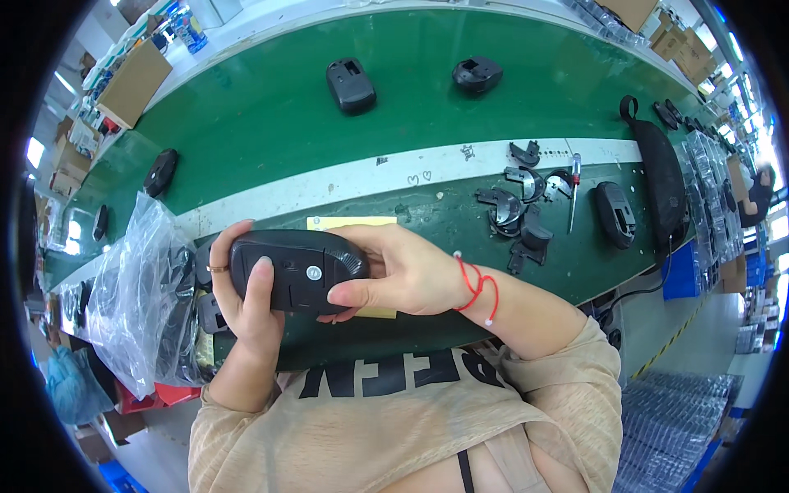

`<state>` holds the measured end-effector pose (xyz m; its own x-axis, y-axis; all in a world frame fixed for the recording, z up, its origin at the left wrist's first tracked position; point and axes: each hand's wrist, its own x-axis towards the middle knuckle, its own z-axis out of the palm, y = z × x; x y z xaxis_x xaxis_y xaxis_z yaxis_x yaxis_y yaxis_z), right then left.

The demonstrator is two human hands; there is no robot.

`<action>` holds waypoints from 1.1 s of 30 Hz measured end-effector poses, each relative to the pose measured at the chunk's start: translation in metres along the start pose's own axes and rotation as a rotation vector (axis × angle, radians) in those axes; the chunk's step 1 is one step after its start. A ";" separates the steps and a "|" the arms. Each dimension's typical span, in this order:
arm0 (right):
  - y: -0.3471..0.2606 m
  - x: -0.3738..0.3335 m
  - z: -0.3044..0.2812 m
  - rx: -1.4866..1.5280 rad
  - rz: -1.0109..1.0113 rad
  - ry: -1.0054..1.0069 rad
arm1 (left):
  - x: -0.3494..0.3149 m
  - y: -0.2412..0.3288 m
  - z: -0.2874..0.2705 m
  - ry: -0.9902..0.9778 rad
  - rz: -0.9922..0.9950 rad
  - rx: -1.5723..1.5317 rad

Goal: The person assembles computer mice by peeling stickers from a sheet, applying them to the undersides of mice, and attaching plastic covers by hand.

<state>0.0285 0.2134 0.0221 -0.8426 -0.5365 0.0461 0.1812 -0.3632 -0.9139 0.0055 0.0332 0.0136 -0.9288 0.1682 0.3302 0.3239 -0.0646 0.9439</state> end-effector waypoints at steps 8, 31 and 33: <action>-0.001 0.001 -0.034 -0.679 -0.136 0.409 | 0.055 0.013 -0.008 -0.012 -0.348 0.170; 0.028 0.035 -0.044 -1.453 -0.183 0.258 | 0.202 -0.102 0.002 -0.112 -0.146 1.105; 0.035 0.041 -0.044 -1.385 -0.173 0.277 | 0.204 -0.100 0.032 -0.105 -0.262 1.042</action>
<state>-0.0223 0.2118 -0.0256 -0.9022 -0.3402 0.2650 -0.4312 0.7056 -0.5624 -0.2105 0.1058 -0.0136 -0.9875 0.1421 0.0688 0.1572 0.8462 0.5092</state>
